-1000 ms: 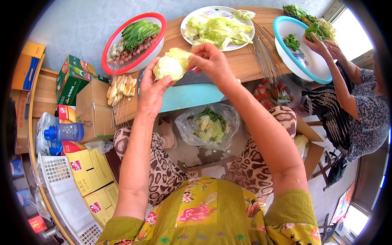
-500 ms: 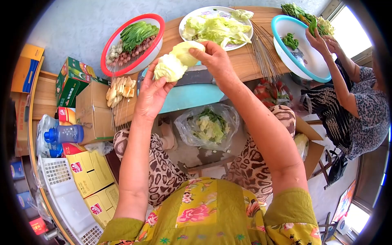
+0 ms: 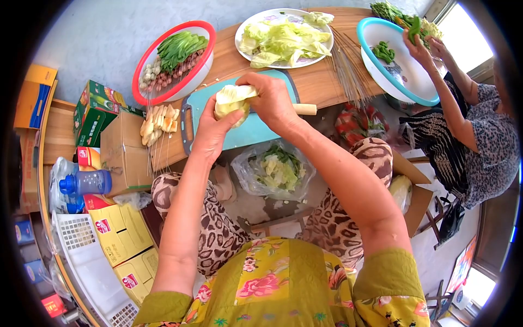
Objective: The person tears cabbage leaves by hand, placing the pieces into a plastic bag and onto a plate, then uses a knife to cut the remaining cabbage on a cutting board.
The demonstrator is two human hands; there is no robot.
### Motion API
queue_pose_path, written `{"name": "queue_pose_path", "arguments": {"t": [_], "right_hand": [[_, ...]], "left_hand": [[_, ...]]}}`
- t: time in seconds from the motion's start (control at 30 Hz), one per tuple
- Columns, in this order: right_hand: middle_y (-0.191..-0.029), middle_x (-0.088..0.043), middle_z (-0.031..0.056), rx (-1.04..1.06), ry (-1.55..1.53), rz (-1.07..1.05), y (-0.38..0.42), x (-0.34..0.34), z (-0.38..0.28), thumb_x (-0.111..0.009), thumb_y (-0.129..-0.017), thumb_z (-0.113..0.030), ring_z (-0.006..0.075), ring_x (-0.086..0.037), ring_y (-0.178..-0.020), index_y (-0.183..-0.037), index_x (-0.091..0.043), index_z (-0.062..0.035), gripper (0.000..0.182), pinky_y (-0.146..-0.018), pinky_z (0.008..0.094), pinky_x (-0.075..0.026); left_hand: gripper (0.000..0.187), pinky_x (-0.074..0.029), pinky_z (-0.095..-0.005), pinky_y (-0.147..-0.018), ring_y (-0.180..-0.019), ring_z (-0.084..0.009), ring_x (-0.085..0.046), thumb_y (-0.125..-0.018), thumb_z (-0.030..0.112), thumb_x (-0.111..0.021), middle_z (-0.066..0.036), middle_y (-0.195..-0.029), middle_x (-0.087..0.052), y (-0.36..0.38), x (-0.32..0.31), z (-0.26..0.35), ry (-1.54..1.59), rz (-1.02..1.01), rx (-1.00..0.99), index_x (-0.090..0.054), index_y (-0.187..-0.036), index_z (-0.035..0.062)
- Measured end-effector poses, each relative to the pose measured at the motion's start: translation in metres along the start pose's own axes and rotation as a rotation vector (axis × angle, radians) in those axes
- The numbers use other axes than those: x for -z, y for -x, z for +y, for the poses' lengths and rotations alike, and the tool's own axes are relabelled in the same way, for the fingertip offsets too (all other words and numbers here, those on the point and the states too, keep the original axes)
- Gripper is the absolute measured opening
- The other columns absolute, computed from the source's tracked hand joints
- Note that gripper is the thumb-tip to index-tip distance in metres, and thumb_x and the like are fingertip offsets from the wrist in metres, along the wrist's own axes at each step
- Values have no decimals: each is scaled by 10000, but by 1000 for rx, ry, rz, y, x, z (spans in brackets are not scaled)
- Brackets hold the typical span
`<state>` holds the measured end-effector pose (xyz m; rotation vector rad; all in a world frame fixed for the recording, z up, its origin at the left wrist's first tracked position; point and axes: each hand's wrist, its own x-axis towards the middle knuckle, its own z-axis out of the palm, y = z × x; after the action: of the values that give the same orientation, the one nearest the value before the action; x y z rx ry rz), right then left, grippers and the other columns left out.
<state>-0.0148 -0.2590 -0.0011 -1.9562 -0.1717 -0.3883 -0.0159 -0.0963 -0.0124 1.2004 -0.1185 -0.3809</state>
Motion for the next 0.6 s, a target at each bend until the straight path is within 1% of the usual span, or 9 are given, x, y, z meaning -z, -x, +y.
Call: {"name": "queue_pose_path", "arguments": {"t": [0.03, 0.1, 0.17, 0.23, 0.3, 0.37, 0.5, 0.57, 0.6], "right_hand": [[-837, -672, 130, 59, 49, -9, 1, -1, -2, -607, -727, 43, 191, -654, -778, -1023, -647, -56, 314, -677, 319, -503], [-816, -682, 102, 58, 52, -1, -4, -2, 3, -599, -786, 6, 168, -654, -736, -998, -647, -37, 222, -636, 306, -502], [-789, -678, 77, -309, -336, -18, -10, 1, 6, -577, -846, -42, 138, -653, -720, -940, -653, -18, 123, -602, 273, -497], [-796, -667, 57, -378, -491, -23, -13, 6, 7, -567, -886, -107, 120, -642, -693, -925, -646, -26, 120, -585, 252, -493], [-858, -670, 83, -649, -771, -27, -16, 12, 9, -577, -881, -128, 133, -629, -667, -994, -619, -30, 155, -586, 262, -499], [-902, -666, 102, -688, -832, -5, -20, 17, 22, -579, -883, -148, 136, -617, -650, -1065, -577, -25, 220, -583, 268, -501], [-895, -664, 111, -676, -815, 12, -19, 21, 38, -567, -885, -129, 147, -625, -661, -1099, -557, -16, 242, -594, 282, -510], [-923, -650, 104, -816, -846, -141, -11, 17, 53, -533, -907, -113, 141, -608, -678, -1134, -527, -36, 240, -619, 291, -505], [-923, -649, 105, -871, -837, -156, -8, 16, 54, -512, -909, -86, 152, -612, -693, -1149, -514, -36, 246, -613, 297, -513]], "left_hand": [[665, -487, -286, -881, -1043, -150, -552, -744, 95, -769, -73, -1199, -510, 1, 0, -1, -127, 51, -47, -400, -1293, 27], [654, -491, -285, -873, -1035, -153, -556, -740, 81, -767, -80, -1189, -514, 0, 2, 1, -112, 60, -62, -406, -1282, 25], [643, -495, -283, -864, -1028, -155, -561, -737, 68, -765, -88, -1179, -518, 0, 2, 3, -92, 65, -79, -412, -1272, 22], [616, -493, -291, -870, -1028, -164, -562, -745, 25, -733, -85, -1154, -532, 3, 1, 8, -16, -6, -95, -415, -1272, 20], [602, -495, -305, -870, -1033, -173, -563, -762, 43, -718, -85, -1157, -534, 5, 0, 14, 52, -35, -90, -412, -1280, 22], [589, -496, -319, -870, -1038, -181, -564, -779, 61, -702, -85, -1160, -535, 8, 3, 17, 125, -65, -82, -408, -1288, 25], [543, -492, -376, -852, -1074, -208, -562, -848, 237, -650, -78, -1178, -566, 8, 20, 23, 288, -108, -45, -426, -1308, 54], [513, -486, -367, -830, -1060, -203, -575, -867, 332, -623, -68, -1161, -587, 6, 24, 26, 405, 7, -43, -465, -1279, 70], [524, -519, -333, -752, -1054, -273, -585, -883, 403, -586, -101, -1201, -575, 4, 27, 27, 381, 26, -38, -475, -1273, 71]]}}
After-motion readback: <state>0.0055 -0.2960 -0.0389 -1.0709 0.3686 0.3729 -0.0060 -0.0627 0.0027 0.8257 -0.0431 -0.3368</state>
